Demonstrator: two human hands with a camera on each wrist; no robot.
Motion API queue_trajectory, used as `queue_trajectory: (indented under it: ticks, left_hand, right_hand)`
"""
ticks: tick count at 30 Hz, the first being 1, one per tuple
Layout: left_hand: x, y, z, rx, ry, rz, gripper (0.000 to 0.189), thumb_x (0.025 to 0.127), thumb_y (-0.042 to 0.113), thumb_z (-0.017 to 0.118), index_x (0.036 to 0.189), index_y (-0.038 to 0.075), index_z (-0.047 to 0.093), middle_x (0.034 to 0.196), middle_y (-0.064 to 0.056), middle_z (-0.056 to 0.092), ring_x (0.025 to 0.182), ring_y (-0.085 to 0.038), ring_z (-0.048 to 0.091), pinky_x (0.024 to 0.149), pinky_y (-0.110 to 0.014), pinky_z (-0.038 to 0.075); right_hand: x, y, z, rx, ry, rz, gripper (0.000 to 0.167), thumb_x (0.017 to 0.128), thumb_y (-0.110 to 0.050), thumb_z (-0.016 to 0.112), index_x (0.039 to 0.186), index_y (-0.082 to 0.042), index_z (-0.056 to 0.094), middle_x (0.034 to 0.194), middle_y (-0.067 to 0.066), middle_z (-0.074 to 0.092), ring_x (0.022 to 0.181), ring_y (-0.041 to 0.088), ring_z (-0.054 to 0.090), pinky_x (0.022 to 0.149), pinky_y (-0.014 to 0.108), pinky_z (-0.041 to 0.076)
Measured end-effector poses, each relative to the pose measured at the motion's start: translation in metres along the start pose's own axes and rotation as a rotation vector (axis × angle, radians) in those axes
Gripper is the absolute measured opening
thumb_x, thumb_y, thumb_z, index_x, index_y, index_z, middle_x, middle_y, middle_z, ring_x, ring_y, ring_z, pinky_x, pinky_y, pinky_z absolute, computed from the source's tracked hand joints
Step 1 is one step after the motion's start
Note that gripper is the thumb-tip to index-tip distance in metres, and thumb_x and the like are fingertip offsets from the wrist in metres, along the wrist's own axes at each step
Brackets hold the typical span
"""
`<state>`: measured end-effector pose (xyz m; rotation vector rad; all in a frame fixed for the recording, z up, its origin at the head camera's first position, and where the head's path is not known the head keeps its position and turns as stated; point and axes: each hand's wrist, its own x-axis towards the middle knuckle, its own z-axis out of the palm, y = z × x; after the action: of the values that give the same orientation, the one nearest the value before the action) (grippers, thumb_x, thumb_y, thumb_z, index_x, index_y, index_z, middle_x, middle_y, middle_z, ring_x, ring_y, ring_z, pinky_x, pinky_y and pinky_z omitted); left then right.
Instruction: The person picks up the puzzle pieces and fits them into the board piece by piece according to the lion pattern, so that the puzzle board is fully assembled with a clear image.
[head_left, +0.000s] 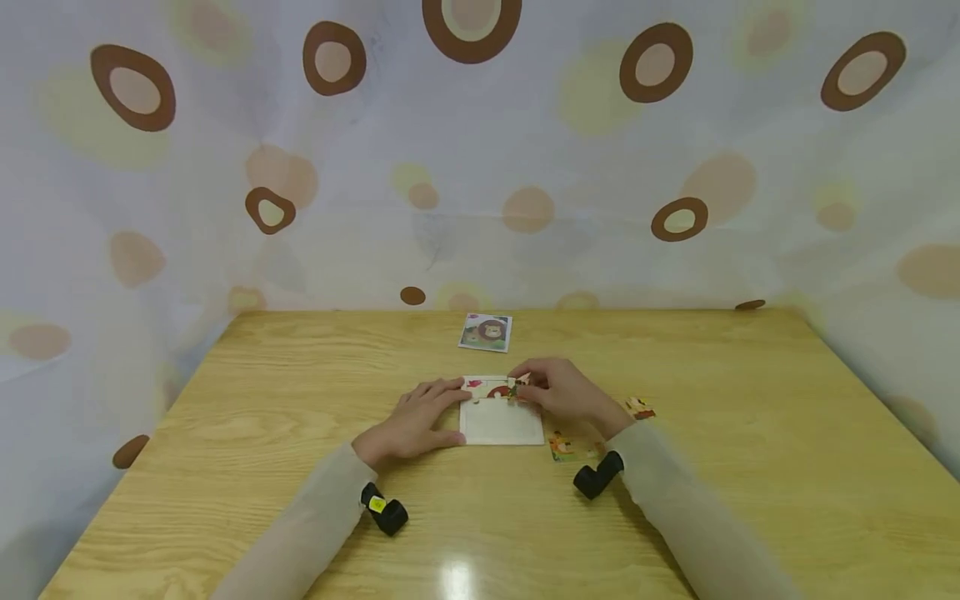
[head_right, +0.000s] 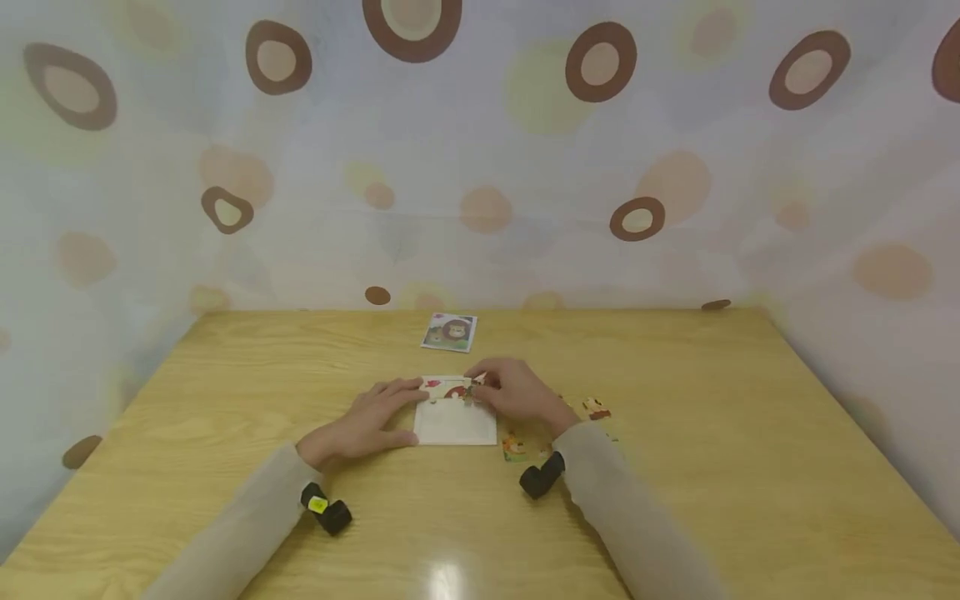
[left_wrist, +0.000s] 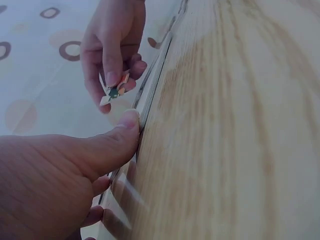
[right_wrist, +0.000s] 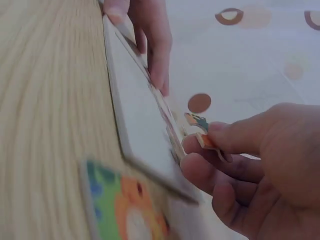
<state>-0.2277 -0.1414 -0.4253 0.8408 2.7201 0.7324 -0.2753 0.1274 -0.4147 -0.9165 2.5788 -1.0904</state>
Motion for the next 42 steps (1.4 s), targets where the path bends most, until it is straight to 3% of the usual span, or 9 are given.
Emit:
queue_trajectory:
  ticks: [7, 15, 23, 32, 42]
  left_hand:
    - [0.0, -0.001, 0.005, -0.012, 0.006, -0.016, 0.059, 0.092, 0.034, 0.064, 0.143, 0.01, 0.044, 0.158, -0.01, 0.027, 0.144, -0.039, 0.02, 0.11, -0.063, 0.018]
    - [0.001, -0.001, 0.003, -0.023, 0.025, 0.009, 0.06, 0.092, 0.034, 0.064, 0.143, 0.009, 0.044, 0.157, -0.011, 0.028, 0.143, -0.041, 0.02, 0.108, -0.065, 0.02]
    - [0.001, -0.001, -0.001, -0.036, 0.031, -0.012, 0.066, 0.092, 0.034, 0.065, 0.145, 0.006, 0.039, 0.158, -0.01, 0.027, 0.144, -0.039, 0.019, 0.11, -0.063, 0.019]
    - [0.0, -0.001, 0.005, -0.033, 0.021, 0.018, 0.06, 0.092, 0.034, 0.065, 0.142, 0.009, 0.044, 0.157, -0.012, 0.028, 0.143, -0.041, 0.02, 0.108, -0.065, 0.019]
    - [0.0, 0.0, 0.002, -0.02, 0.01, 0.014, 0.057, 0.093, 0.033, 0.063, 0.142, 0.009, 0.045, 0.158, -0.013, 0.026, 0.144, -0.041, 0.018, 0.109, -0.064, 0.019]
  right_hand:
    - [0.012, -0.016, 0.021, 0.077, -0.02, -0.007, 0.015, 0.095, -0.009, 0.059, 0.108, -0.002, 0.058, 0.069, 0.004, 0.066, 0.051, 0.009, 0.05, 0.049, 0.023, 0.039]
    - [0.025, -0.024, 0.039, 0.007, 0.024, 0.02, 0.011, 0.091, -0.017, 0.067, 0.098, -0.01, 0.064, 0.069, -0.003, 0.064, 0.058, 0.007, 0.055, 0.057, 0.022, 0.044]
    - [0.028, -0.031, 0.044, -0.09, 0.103, 0.01, 0.008, 0.089, -0.018, 0.07, 0.091, -0.011, 0.068, 0.065, -0.003, 0.062, 0.055, 0.006, 0.049, 0.053, 0.021, 0.039]
    - [0.022, -0.031, 0.051, -0.135, 0.129, 0.046, 0.006, 0.089, -0.02, 0.07, 0.091, -0.014, 0.072, 0.067, -0.005, 0.063, 0.058, 0.005, 0.052, 0.056, 0.021, 0.041]
    - [0.019, -0.029, 0.048, -0.146, 0.143, -0.046, 0.008, 0.088, -0.016, 0.071, 0.092, -0.009, 0.069, 0.061, -0.004, 0.054, 0.052, 0.004, 0.042, 0.051, 0.019, 0.034]
